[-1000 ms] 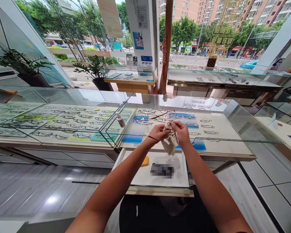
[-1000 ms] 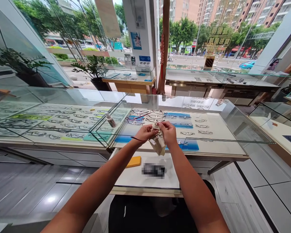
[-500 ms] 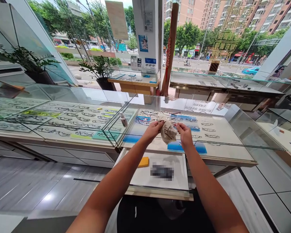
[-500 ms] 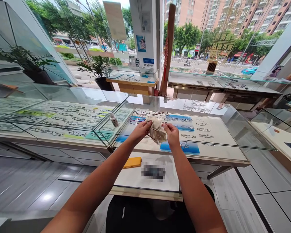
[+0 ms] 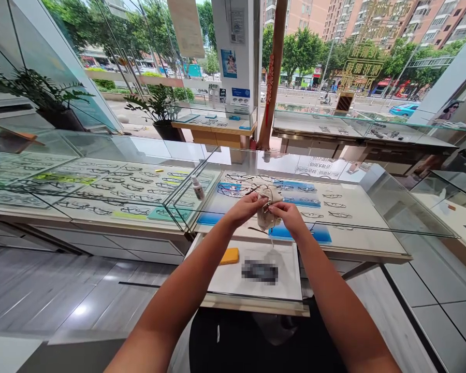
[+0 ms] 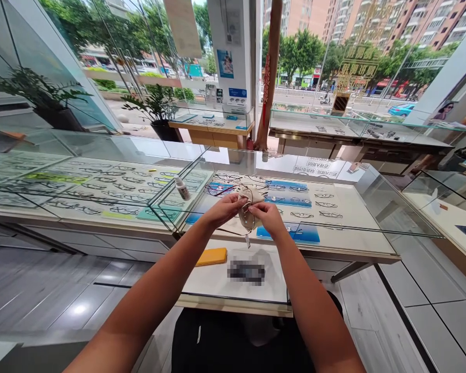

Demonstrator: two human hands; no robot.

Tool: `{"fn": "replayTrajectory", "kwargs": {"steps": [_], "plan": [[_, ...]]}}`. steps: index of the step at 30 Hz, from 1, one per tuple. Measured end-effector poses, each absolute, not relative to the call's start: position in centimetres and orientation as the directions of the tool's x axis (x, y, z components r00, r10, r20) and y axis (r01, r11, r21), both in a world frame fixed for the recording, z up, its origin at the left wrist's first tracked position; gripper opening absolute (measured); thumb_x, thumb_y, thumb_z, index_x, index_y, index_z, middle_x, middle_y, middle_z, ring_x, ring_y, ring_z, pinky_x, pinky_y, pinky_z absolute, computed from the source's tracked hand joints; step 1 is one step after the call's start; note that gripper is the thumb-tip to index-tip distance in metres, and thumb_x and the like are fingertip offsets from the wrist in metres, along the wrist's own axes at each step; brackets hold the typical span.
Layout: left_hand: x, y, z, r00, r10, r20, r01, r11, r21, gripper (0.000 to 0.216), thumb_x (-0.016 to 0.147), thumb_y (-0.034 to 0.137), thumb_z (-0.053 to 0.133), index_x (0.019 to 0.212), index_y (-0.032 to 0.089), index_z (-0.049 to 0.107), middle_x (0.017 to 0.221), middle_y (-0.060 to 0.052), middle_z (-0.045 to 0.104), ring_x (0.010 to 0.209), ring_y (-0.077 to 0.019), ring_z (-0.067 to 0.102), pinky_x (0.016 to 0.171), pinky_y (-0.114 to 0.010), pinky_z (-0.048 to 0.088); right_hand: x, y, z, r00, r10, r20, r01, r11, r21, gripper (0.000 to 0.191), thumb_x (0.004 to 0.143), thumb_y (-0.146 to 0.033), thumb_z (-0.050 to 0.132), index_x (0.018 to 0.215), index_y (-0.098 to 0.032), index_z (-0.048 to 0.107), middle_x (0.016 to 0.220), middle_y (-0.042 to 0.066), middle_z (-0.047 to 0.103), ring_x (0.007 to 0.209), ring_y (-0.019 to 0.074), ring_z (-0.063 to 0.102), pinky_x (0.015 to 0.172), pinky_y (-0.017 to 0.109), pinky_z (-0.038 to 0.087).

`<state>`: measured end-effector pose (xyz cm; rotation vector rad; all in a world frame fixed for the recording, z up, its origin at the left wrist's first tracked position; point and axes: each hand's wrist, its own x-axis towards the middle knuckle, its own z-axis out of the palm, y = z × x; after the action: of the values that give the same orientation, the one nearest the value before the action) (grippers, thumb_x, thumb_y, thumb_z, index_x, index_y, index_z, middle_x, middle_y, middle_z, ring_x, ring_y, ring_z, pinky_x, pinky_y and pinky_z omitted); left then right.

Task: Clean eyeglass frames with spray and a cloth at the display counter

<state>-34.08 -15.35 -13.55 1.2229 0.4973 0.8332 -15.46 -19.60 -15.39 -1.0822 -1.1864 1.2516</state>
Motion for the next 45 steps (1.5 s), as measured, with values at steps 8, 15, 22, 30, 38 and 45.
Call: {"fn": "replayTrajectory", "kwargs": {"steps": [8, 15, 22, 30, 38, 45], "plan": [[-34.5, -15.2, -13.2, 0.554, 0.827, 0.091, -0.196, 0.023, 0.980, 0.048, 0.064, 0.042, 0.101, 0.090, 0.010, 0.077, 0.078, -0.005, 0.074, 0.072, -0.0157, 0.066, 0.071, -0.026, 0.049, -15.5, -19.9, -15.0, -0.096, 0.995, 0.013, -0.143, -0.001, -0.990, 0.033, 0.061, -0.049, 0.090, 0.075, -0.020, 0.082, 0.076, 0.004, 0.077, 0.076, 0.0208, 0.065, 0.079, 0.038, 0.050], [-33.3, -15.8, -13.4, 0.431, 0.892, 0.137, -0.206, -0.050, 0.977, 0.051, 0.072, 0.056, 0.093, 0.085, 0.012, 0.073, 0.073, -0.002, 0.071, 0.064, -0.0128, 0.060, 0.062, -0.024, 0.046, -15.6, -19.9, -14.7, -0.107, 0.994, 0.035, -0.099, 0.024, -0.995, 0.032, 0.064, -0.049, 0.088, 0.073, -0.020, 0.081, 0.069, 0.001, 0.072, 0.069, 0.0168, 0.055, 0.074, 0.034, 0.044], [-35.3, -14.3, -13.7, 0.640, 0.766, 0.059, -0.183, 0.077, 0.980, 0.053, 0.072, 0.056, 0.094, 0.092, 0.011, 0.074, 0.082, -0.007, 0.075, 0.071, -0.0156, 0.066, 0.067, -0.026, 0.050, -14.9, -19.5, -15.0, -0.085, 0.996, 0.015, -0.111, 0.006, -0.994, 0.030, 0.064, -0.049, 0.085, 0.070, -0.021, 0.080, 0.071, 0.003, 0.072, 0.071, 0.0174, 0.054, 0.072, 0.034, 0.041], [-34.0, -15.0, -14.0, 0.472, 0.876, 0.098, -0.129, -0.041, 0.991, 0.044, 0.069, 0.047, 0.095, 0.084, 0.014, 0.071, 0.073, -0.002, 0.071, 0.063, -0.0145, 0.061, 0.061, -0.025, 0.047, -14.8, -19.3, -15.8, -0.160, 0.987, 0.035, -0.066, 0.025, -0.998, 0.033, 0.071, -0.054, 0.083, 0.070, -0.021, 0.079, 0.067, 0.000, 0.062, 0.065, 0.0144, 0.039, 0.066, 0.032, 0.031], [-34.1, -14.6, -14.2, 0.529, 0.848, 0.046, -0.190, 0.065, 0.980, 0.056, 0.077, 0.068, 0.086, 0.083, 0.014, 0.071, 0.072, -0.003, 0.072, 0.061, -0.0137, 0.060, 0.057, -0.024, 0.045, -14.2, -19.3, -14.8, -0.135, 0.990, -0.033, -0.111, -0.049, -0.993, 0.036, 0.064, -0.056, 0.087, 0.073, -0.022, 0.079, 0.078, 0.004, 0.070, 0.066, 0.0148, 0.043, 0.064, 0.031, 0.032], [-35.9, -13.5, -14.7, 0.689, 0.723, -0.039, -0.247, 0.285, 0.926, 0.052, 0.073, 0.056, 0.096, 0.088, 0.012, 0.075, 0.078, -0.006, 0.075, 0.068, -0.0129, 0.066, 0.066, -0.024, 0.052, -9.7, -21.9, -8.4, -0.219, 0.968, 0.120, 0.156, 0.156, -0.975, 0.037, 0.077, -0.059, 0.085, 0.080, -0.022, 0.082, 0.083, 0.004, 0.074, 0.072, 0.0170, 0.051, 0.071, 0.033, 0.038]]}}
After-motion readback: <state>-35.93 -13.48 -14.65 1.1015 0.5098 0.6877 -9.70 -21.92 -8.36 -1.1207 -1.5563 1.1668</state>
